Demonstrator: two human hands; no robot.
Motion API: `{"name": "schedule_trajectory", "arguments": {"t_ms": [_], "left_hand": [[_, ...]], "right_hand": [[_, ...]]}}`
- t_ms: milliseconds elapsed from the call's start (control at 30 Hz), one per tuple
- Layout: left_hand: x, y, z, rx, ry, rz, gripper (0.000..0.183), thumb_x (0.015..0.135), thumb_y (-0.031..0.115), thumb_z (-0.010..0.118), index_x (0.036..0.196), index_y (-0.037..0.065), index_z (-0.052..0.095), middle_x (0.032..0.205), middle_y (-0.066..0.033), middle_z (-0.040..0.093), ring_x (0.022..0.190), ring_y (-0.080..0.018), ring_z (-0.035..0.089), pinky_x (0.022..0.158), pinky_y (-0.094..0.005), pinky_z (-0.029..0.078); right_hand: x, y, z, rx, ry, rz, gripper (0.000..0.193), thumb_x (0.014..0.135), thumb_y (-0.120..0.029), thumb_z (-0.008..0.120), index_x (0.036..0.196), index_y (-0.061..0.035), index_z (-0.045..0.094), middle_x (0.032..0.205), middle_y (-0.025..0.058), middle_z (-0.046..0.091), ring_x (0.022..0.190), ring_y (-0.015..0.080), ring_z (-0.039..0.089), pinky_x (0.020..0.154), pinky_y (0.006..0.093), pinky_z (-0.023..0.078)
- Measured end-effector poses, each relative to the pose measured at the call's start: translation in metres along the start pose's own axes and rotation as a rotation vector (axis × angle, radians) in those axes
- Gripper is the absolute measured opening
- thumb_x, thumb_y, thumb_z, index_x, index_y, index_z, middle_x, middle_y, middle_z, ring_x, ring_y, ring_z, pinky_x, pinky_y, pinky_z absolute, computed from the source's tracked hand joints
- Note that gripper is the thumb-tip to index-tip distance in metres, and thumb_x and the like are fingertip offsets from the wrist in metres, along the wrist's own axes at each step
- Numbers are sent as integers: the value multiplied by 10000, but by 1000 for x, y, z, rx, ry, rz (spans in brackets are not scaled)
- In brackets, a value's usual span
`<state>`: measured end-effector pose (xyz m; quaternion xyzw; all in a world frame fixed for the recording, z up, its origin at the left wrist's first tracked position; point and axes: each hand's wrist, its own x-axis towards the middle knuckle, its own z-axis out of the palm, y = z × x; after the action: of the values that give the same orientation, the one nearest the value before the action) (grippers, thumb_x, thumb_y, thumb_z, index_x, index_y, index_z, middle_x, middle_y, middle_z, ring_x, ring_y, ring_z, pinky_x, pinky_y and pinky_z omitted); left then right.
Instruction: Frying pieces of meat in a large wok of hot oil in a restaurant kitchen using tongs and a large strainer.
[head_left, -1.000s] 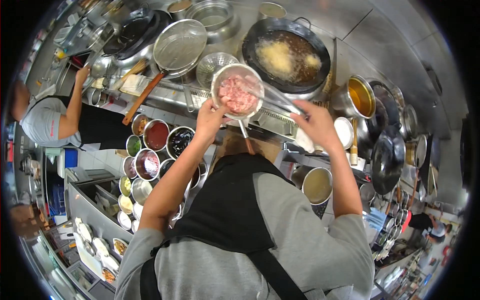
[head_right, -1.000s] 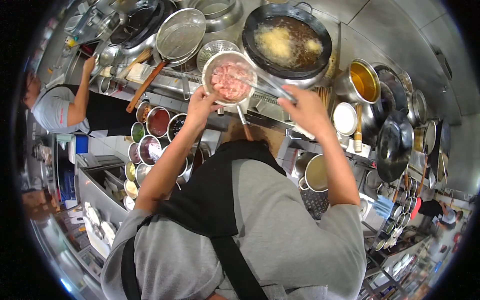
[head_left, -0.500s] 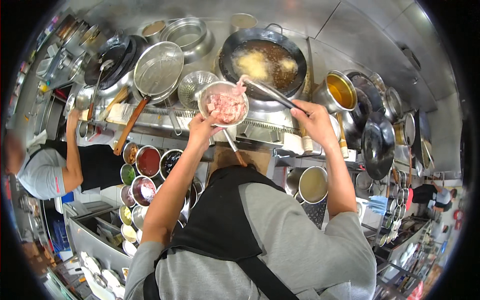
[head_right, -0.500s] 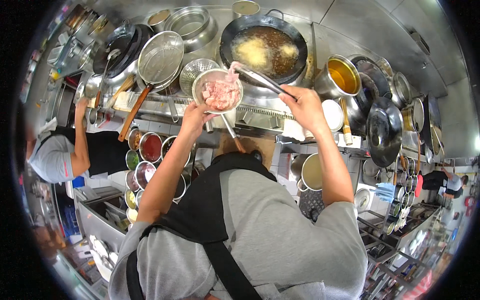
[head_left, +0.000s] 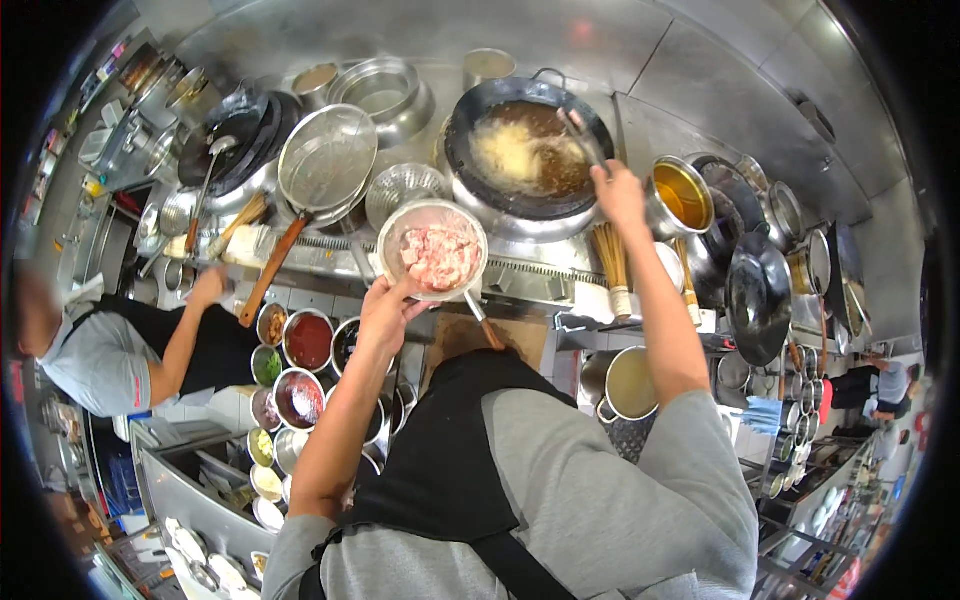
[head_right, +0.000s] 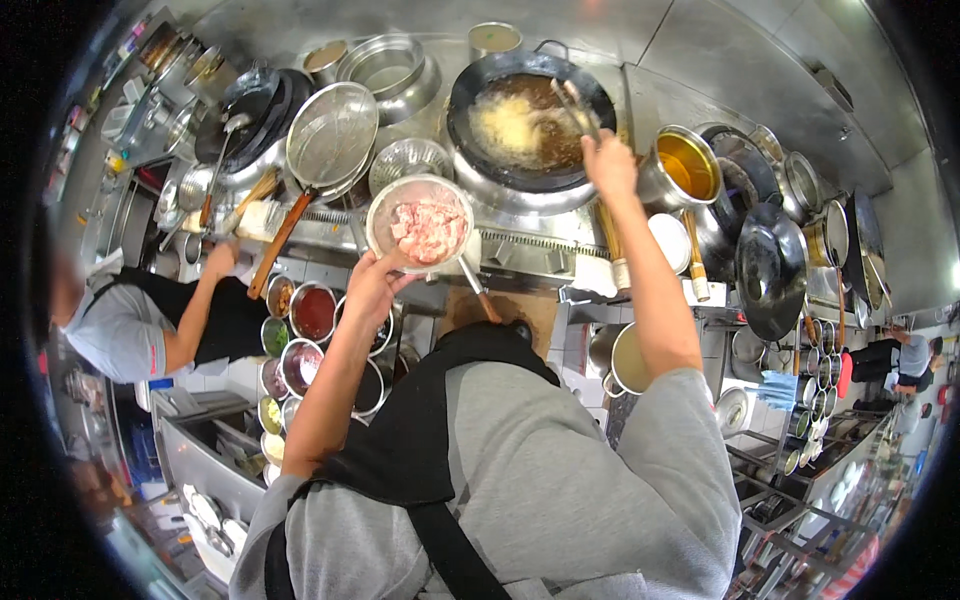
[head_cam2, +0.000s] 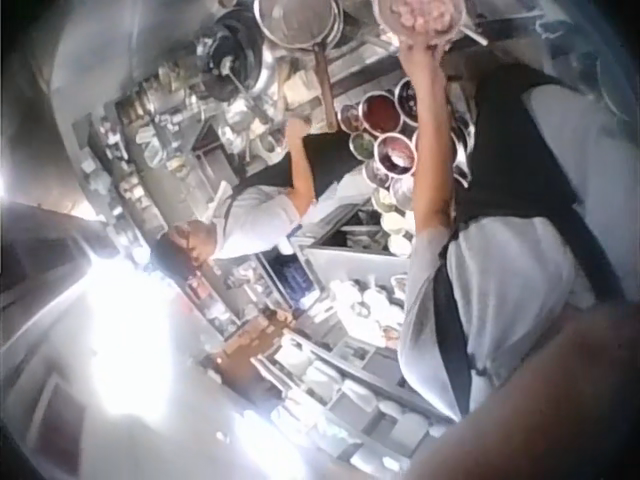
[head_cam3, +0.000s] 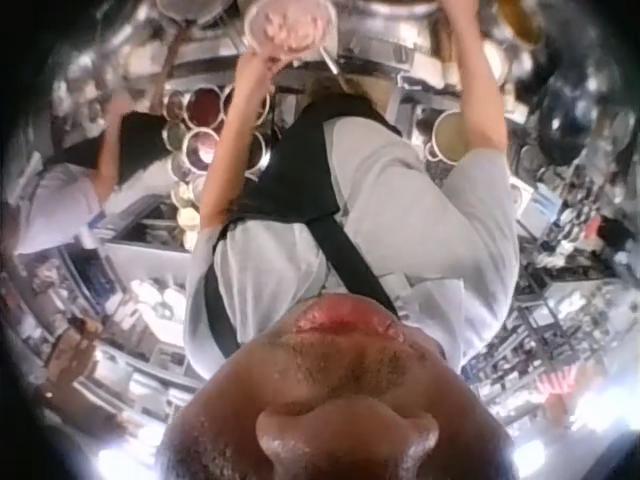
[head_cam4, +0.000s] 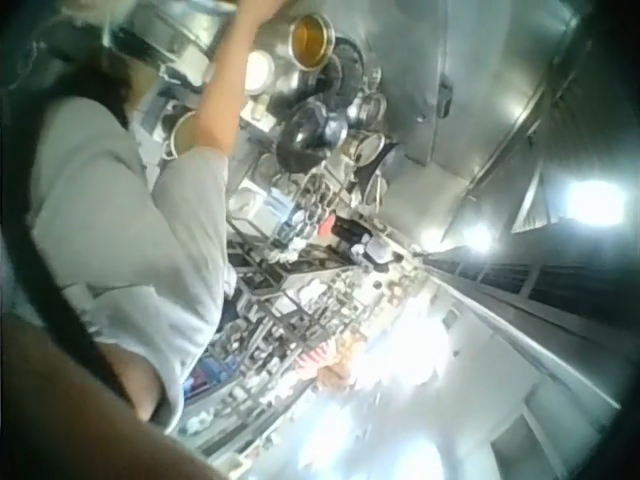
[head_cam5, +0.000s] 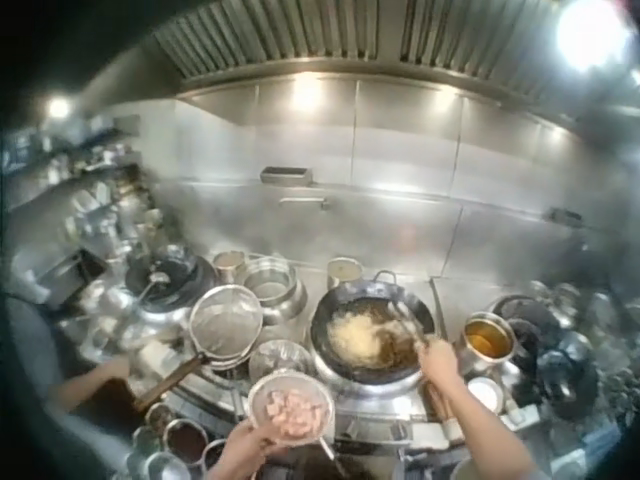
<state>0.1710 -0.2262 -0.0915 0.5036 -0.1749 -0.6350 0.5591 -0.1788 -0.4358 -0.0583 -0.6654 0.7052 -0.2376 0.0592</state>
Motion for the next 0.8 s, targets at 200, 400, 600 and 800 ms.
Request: {"name": "schedule_trajectory", "arguments": {"t_ms": [200,400,600,800], "left_hand": [[-8,14,4,73,54,129,254,891,114,634,1116,27,554,996,-58,617,859,-142,640,747,-297,557],[18,-12,12,119,-83,138,240,865,34,584,1100,36,535,999,-49,615,881,-152,639,759,-307,561],[20,-27,25,113,-47,111,86,864,-2,552,902,15,477,925,-68,537,854,-194,640,732,-335,604],[6,-34,31,-27,-41,34,229,860,18,590,1072,-24,515,1062,-143,602,910,-252,652,800,-363,583]], "right_hand": [[-97,-42,-102,293,-317,-323,418,895,-264,645,1168,50,598,1048,152,677,961,187,624,867,320,473],[-197,-101,-70,150,-449,-386,365,883,-297,618,1161,-60,624,944,174,677,778,342,658,696,422,524],[-204,-85,-79,213,-402,-269,290,882,-264,618,1087,-67,677,899,160,684,785,363,654,700,431,523],[-146,-44,-105,309,-236,-194,289,860,-219,649,1082,-35,678,970,211,673,893,369,659,766,399,519]]}}
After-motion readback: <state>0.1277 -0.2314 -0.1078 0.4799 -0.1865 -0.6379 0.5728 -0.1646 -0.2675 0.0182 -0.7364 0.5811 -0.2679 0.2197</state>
